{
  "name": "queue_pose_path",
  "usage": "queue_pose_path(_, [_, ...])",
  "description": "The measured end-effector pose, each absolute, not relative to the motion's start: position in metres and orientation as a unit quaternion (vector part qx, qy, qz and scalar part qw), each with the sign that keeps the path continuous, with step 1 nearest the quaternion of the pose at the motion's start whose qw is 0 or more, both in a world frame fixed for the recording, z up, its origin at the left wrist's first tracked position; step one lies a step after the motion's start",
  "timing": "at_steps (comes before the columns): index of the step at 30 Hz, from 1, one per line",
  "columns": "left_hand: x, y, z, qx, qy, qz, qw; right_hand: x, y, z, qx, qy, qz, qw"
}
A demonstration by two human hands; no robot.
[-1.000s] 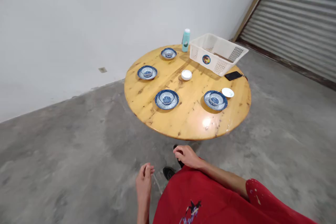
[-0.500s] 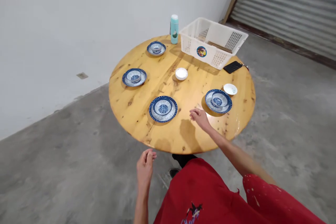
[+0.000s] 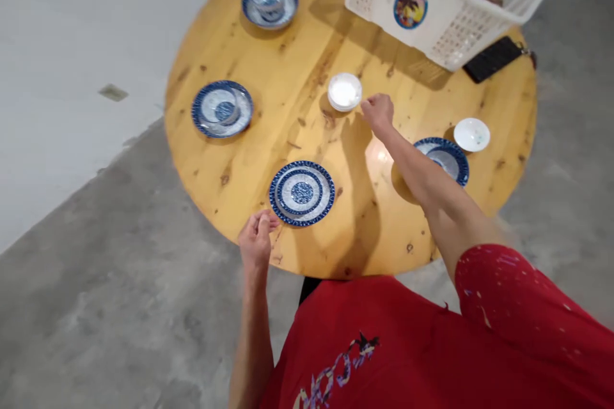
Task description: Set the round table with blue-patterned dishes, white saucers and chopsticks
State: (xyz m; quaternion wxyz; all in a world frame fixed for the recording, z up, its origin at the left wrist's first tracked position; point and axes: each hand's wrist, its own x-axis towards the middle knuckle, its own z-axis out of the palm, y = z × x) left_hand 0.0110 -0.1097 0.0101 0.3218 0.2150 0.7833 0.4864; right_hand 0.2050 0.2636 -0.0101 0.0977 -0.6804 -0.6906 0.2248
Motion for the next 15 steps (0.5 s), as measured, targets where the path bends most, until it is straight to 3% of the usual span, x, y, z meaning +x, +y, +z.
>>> queue_pose_path(15, [-0.030,0.018,0.016,0.349,0.724,0.471,0.364,0.171,0.290,0.001,-0.744,-0.631,0.209,0.070])
